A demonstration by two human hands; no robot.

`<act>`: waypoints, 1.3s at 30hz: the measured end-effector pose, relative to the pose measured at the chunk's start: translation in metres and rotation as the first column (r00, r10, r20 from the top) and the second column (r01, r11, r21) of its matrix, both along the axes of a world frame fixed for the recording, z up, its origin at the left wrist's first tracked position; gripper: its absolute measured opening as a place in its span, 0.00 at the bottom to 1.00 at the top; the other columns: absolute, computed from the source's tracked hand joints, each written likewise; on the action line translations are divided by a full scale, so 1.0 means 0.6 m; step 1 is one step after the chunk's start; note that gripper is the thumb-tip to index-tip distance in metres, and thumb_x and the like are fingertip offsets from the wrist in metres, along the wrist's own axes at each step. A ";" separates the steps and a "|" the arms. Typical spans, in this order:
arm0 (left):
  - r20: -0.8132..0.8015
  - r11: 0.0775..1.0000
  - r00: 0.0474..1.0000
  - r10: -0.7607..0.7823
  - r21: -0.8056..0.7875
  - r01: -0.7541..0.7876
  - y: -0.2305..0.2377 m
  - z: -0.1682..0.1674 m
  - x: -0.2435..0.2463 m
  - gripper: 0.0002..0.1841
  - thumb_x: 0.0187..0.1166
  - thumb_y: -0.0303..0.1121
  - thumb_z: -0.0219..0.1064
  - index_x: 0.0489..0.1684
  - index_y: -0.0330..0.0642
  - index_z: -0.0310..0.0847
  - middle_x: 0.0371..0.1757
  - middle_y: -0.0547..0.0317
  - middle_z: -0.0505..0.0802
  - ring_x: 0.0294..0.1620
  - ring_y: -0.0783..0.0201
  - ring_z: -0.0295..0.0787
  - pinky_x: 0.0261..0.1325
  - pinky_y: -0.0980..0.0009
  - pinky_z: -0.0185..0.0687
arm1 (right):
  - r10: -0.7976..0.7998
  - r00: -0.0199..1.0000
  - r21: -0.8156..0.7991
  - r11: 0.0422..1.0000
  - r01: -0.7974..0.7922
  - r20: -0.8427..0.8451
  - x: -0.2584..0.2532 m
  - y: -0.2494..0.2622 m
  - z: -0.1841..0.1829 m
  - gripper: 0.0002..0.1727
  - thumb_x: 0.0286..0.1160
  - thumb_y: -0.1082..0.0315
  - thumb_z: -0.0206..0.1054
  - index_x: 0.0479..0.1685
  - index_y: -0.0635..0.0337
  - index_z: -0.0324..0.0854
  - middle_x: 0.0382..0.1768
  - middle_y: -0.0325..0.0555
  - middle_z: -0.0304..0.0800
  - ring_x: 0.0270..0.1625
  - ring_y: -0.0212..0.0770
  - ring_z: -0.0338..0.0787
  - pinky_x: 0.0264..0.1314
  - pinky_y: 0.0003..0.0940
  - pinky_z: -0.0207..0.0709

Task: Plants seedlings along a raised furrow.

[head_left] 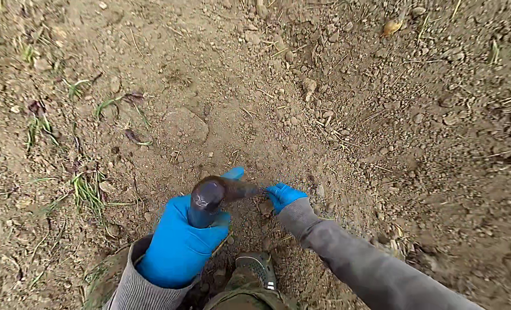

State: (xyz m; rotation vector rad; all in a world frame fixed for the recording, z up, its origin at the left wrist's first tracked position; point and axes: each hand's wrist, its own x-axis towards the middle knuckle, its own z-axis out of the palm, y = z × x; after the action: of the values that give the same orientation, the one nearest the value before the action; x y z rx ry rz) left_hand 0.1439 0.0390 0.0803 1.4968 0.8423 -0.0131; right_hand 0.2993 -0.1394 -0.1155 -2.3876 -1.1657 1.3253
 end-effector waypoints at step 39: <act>-0.437 0.986 0.895 -0.088 -0.166 0.015 0.084 -0.130 -0.288 0.41 0.76 0.46 0.69 0.94 0.67 0.54 0.55 0.38 0.93 0.59 0.35 0.90 0.62 0.32 0.79 | 0.804 0.571 -0.149 0.593 -0.791 0.168 -0.352 0.562 0.107 0.31 0.90 0.65 0.55 0.93 0.45 0.59 0.75 0.57 0.84 0.72 0.60 0.87 0.73 0.61 0.79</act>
State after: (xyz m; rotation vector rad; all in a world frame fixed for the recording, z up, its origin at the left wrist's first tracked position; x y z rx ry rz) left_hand -0.0288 0.0894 0.0025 1.3826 1.1367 -0.4687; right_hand 0.0879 0.1980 -0.0513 -2.0976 -2.5253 1.2774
